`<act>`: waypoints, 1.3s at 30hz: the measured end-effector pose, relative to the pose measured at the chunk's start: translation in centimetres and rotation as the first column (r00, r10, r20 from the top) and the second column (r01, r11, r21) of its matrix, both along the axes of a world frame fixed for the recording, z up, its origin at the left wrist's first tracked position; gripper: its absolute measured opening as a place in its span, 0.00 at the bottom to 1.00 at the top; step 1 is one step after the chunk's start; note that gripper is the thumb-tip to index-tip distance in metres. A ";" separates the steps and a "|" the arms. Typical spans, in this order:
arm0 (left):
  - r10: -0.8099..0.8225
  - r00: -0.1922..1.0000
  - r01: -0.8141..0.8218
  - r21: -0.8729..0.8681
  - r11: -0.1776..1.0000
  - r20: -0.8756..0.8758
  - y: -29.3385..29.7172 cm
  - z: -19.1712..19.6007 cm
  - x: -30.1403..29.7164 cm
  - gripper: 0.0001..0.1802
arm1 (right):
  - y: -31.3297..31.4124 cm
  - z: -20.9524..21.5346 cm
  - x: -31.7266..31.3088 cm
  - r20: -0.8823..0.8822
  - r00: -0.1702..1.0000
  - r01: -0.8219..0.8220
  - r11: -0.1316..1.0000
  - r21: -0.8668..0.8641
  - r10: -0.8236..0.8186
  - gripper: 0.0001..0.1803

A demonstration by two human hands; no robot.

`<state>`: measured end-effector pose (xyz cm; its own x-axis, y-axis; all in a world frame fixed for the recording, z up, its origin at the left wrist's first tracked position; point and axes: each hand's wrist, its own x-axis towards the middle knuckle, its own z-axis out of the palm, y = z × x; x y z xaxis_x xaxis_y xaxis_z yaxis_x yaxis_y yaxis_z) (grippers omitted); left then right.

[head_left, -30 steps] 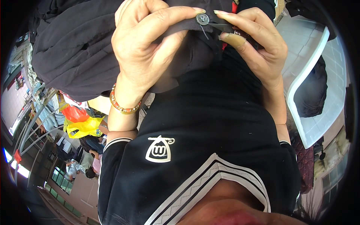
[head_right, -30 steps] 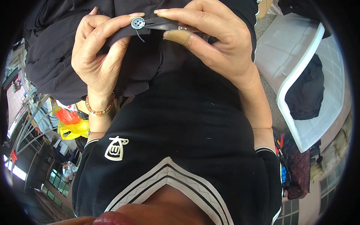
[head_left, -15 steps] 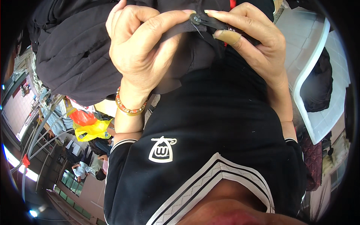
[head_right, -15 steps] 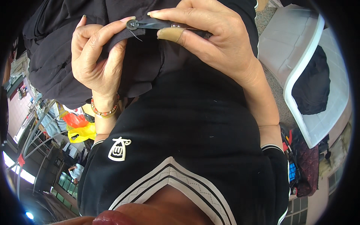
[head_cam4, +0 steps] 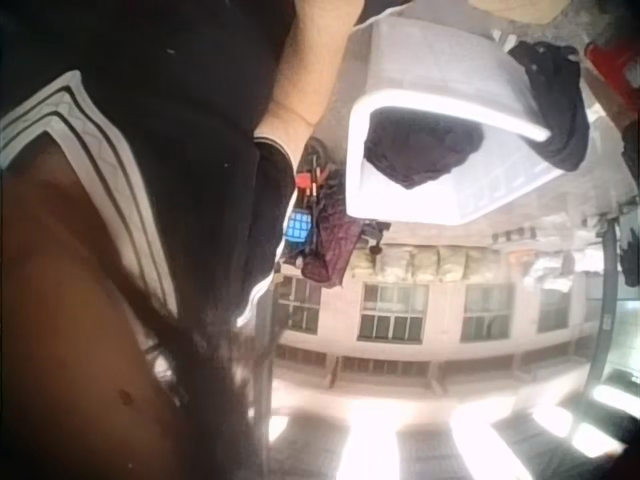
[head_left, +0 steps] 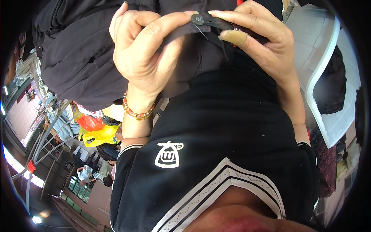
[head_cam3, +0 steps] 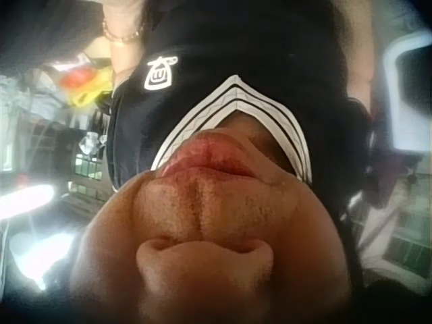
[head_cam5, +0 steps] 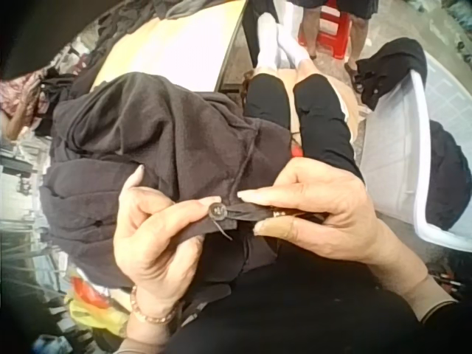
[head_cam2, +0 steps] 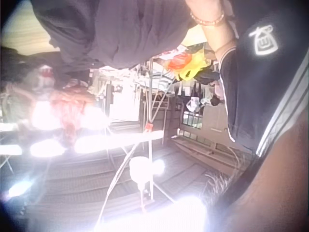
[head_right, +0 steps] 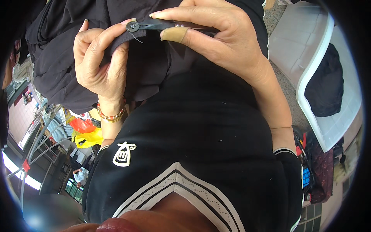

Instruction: Trimming loose threads from buttons and seams of black garments using a thread clipper.

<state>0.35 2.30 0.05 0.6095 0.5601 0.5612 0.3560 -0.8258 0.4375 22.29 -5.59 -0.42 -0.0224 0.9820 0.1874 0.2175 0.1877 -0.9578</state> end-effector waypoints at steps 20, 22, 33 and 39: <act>0.001 1.000 0.001 0.082 0.997 -0.023 -0.2 -0.3 -0.1 0.18 | -0.1 -0.1 0.3 -0.033 0.999 -0.033 0.998 -0.050 0.031 0.18; -0.005 1.000 0.006 0.084 0.996 -0.011 -0.2 -0.4 -0.2 0.19 | -0.1 -0.4 0.1 -0.064 0.998 -0.032 0.998 -0.058 0.029 0.18; 0.043 0.990 -0.025 -0.132 0.991 0.134 -0.3 -0.6 0.0 0.14 | 0.3 -1.0 -0.3 -0.142 0.990 -0.002 1.000 0.012 0.004 0.19; 0.268 0.938 -0.187 -0.328 0.926 0.222 -1.3 -0.4 0.6 0.16 | 1.1 -2.9 -1.2 -0.163 0.977 -0.131 0.990 0.050 0.137 0.19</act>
<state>0.92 0.98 -0.36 0.3023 0.8311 0.4669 0.3600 -0.5530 0.7514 21.12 -4.53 -3.32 -0.1189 0.9641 0.2373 0.0272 0.2421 -0.9699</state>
